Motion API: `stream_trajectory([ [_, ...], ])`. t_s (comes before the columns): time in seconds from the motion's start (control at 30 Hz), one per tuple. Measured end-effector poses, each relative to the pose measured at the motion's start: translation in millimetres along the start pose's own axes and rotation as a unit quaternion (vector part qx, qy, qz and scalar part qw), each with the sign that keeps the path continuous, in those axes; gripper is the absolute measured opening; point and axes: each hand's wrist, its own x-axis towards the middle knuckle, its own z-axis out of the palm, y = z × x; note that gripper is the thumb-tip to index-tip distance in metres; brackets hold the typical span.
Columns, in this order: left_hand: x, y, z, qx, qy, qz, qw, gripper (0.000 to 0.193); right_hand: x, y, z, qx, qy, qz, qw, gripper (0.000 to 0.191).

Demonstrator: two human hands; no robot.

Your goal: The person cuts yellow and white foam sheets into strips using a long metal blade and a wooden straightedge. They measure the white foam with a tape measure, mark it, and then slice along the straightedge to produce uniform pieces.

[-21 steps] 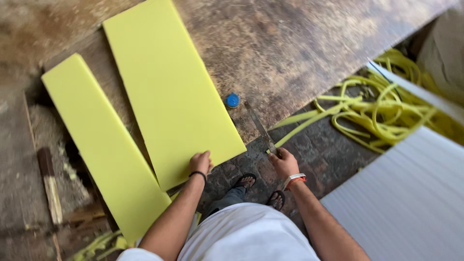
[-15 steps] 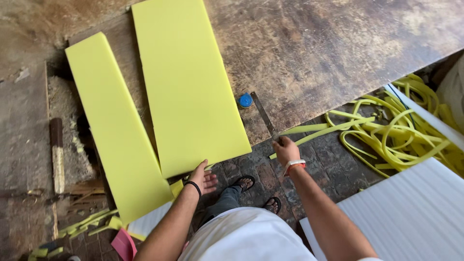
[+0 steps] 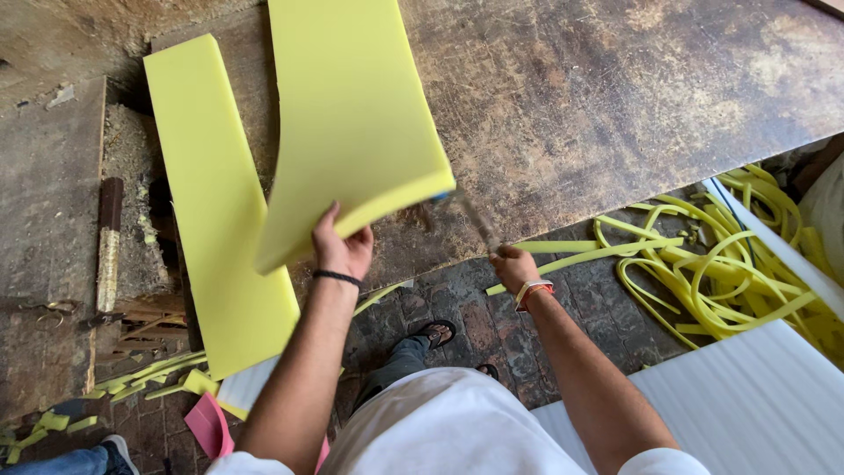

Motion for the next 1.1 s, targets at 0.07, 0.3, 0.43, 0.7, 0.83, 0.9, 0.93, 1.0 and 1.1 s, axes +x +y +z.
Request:
stream_trajectory([
  [0.07, -13, 13, 30, 0.003, -0.071, 0.027, 0.997, 0.027, -10, 3, 8, -0.110, -0.083, -0.041, 0.990, 0.036],
  [0.3, -28, -15, 68, 0.073, -0.267, 0.006, 0.961, 0.026, -38, 30, 21, 0.061, -0.059, -0.003, 0.996, 0.039],
  [0.43, -10, -55, 58, 0.102, -0.282, -0.032, 0.953, 0.030, -48, 67, -15, 0.217, -0.005, 0.029, 0.976, 0.029],
  [0.7, -13, -119, -50, 0.129, -0.280, -0.197, 0.931, 0.038, -75, 112, -65, 0.476, 0.100, -0.017, 0.874, 0.008],
  [0.83, -2, -122, -90, 0.227, -0.295, -0.218, 0.902, 0.049, -73, 112, -79, 0.506, 0.117, -0.036, 0.854, 0.008],
  [0.9, 13, -119, -98, 0.258, -0.281, -0.234, 0.894, 0.052, -70, 110, -82, 0.517, 0.127, -0.033, 0.846, 0.007],
  [0.93, 21, -117, -99, 0.261, -0.268, -0.252, 0.892, 0.053, -68, 109, -83, 0.509, 0.135, -0.033, 0.850, 0.007],
  [1.0, 39, -113, -100, 0.300, -0.250, -0.274, 0.879, 0.054, -67, 106, -81, 0.494, 0.154, -0.035, 0.855, 0.007],
  [1.1, 55, -111, -101, 0.379, -0.259, -0.282, 0.843, 0.053, -71, 101, -74, 0.485, 0.149, -0.045, 0.861, 0.009],
])
